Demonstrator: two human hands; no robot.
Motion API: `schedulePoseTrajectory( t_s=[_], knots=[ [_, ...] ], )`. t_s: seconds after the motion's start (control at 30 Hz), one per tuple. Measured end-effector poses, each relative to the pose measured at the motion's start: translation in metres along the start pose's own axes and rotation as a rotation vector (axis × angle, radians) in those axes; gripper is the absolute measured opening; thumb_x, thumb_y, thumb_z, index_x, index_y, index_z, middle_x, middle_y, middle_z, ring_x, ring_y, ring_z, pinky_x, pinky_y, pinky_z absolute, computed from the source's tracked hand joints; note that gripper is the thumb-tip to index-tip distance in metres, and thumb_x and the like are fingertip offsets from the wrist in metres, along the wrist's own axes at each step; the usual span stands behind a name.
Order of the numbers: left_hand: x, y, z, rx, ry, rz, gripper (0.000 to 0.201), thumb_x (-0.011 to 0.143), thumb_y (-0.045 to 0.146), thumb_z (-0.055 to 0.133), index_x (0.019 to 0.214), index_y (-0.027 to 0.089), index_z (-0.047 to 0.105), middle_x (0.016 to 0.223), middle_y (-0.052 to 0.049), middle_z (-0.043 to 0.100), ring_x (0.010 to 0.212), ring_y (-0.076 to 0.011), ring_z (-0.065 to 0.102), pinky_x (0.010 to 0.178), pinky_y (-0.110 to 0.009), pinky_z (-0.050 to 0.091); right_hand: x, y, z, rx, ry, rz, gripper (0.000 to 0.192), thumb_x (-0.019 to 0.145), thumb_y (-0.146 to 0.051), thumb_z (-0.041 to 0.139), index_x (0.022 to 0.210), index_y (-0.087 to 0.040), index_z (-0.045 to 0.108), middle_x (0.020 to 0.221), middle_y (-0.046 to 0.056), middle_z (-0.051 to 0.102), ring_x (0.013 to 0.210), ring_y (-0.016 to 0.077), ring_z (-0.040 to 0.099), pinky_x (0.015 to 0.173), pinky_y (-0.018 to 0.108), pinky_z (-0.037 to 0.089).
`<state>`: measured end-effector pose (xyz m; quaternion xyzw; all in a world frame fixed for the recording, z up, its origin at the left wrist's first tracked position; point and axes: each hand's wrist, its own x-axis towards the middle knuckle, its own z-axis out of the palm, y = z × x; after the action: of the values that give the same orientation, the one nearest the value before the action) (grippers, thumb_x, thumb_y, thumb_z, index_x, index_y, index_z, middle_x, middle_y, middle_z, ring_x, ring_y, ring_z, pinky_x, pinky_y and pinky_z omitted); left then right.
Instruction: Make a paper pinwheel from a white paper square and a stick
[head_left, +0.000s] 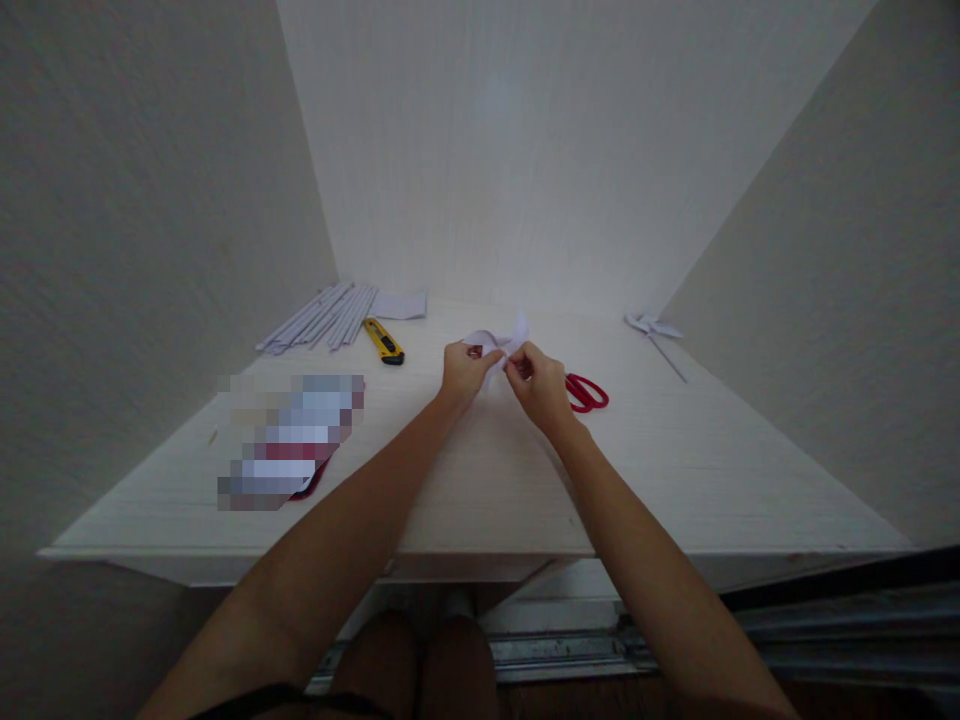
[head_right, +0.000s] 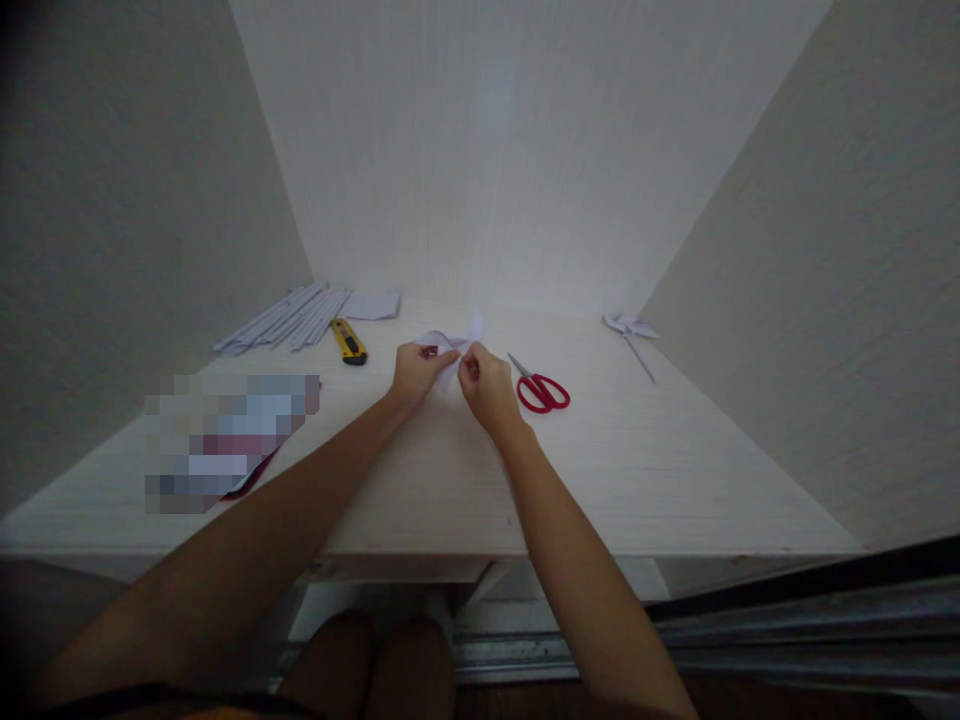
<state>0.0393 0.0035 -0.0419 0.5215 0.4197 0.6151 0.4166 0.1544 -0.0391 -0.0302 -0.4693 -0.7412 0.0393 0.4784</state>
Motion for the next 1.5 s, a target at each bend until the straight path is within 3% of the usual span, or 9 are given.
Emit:
schedulePoseTrajectory(
  t_s=[0.2, 0.57, 0.8, 1.03, 1.27, 1.5],
  knots=[
    [-0.0003, -0.0011, 0.0014, -0.099, -0.015, -0.009, 0.014, 0.051, 0.019, 0.069, 0.057, 0.012, 0.058, 0.054, 0.004, 0.054, 0.050, -0.0074, 0.045, 0.049, -0.020, 0.035, 0.0008, -0.0016, -0.0005, 0.010, 0.046, 0.047, 0.010, 0.072, -0.017, 0.046, 0.063, -0.019, 0.043, 0.053, -0.004, 0.046, 0.048, 0.0083, 0.042, 0.050, 0.021, 0.033],
    [0.0022, -0.0049, 0.0019, -0.130, -0.049, 0.104, 0.013, 0.052, 0.013, 0.069, 0.064, 0.013, 0.064, 0.062, 0.001, 0.061, 0.057, -0.0083, 0.050, 0.059, -0.023, 0.040, 0.0009, -0.0026, 0.0012, 0.096, 0.078, 0.134, 0.009, 0.070, -0.017, 0.048, 0.062, -0.019, 0.043, 0.051, -0.005, 0.046, 0.046, 0.0080, 0.042, 0.048, 0.020, 0.033],
    [0.0011, -0.0033, 0.0013, -0.078, -0.033, 0.089, 0.013, 0.053, 0.014, 0.068, 0.065, 0.015, 0.066, 0.058, 0.002, 0.059, 0.054, -0.0088, 0.048, 0.053, -0.022, 0.038, 0.0007, -0.0002, 0.0024, 0.116, 0.078, 0.170, 0.007, 0.071, -0.017, 0.049, 0.065, -0.019, 0.045, 0.052, -0.003, 0.052, 0.047, 0.0092, 0.048, 0.049, 0.022, 0.036],
    [0.0029, -0.0059, 0.0008, -0.064, -0.055, 0.103, 0.010, 0.053, 0.014, 0.067, 0.062, 0.015, 0.065, 0.055, 0.003, 0.057, 0.052, -0.0082, 0.045, 0.052, -0.022, 0.036, 0.0022, 0.0015, 0.0044, 0.286, 0.049, 0.281, 0.005, 0.073, -0.020, 0.047, 0.072, -0.019, 0.042, 0.055, -0.001, 0.058, 0.042, 0.0085, 0.048, 0.045, 0.021, 0.037],
    [0.0035, -0.0071, 0.0022, -0.049, -0.037, 0.118, 0.007, 0.052, 0.015, 0.068, 0.059, 0.015, 0.064, 0.054, 0.003, 0.055, 0.052, -0.0076, 0.043, 0.052, -0.022, 0.035, 0.0025, -0.0029, -0.0017, 0.013, 0.019, 0.151, 0.003, 0.075, -0.018, 0.047, 0.071, -0.018, 0.047, 0.055, 0.000, 0.057, 0.048, 0.0103, 0.050, 0.051, 0.023, 0.036],
    [0.0056, -0.0103, 0.0035, -0.076, -0.044, 0.132, 0.007, 0.052, 0.015, 0.068, 0.057, 0.015, 0.064, 0.054, 0.003, 0.056, 0.052, -0.0077, 0.044, 0.052, -0.022, 0.035, 0.0016, -0.0032, -0.0021, -0.070, 0.007, 0.112, 0.004, 0.076, -0.017, 0.045, 0.073, -0.018, 0.048, 0.057, 0.001, 0.057, 0.049, 0.0110, 0.050, 0.053, 0.024, 0.034]
  ],
)
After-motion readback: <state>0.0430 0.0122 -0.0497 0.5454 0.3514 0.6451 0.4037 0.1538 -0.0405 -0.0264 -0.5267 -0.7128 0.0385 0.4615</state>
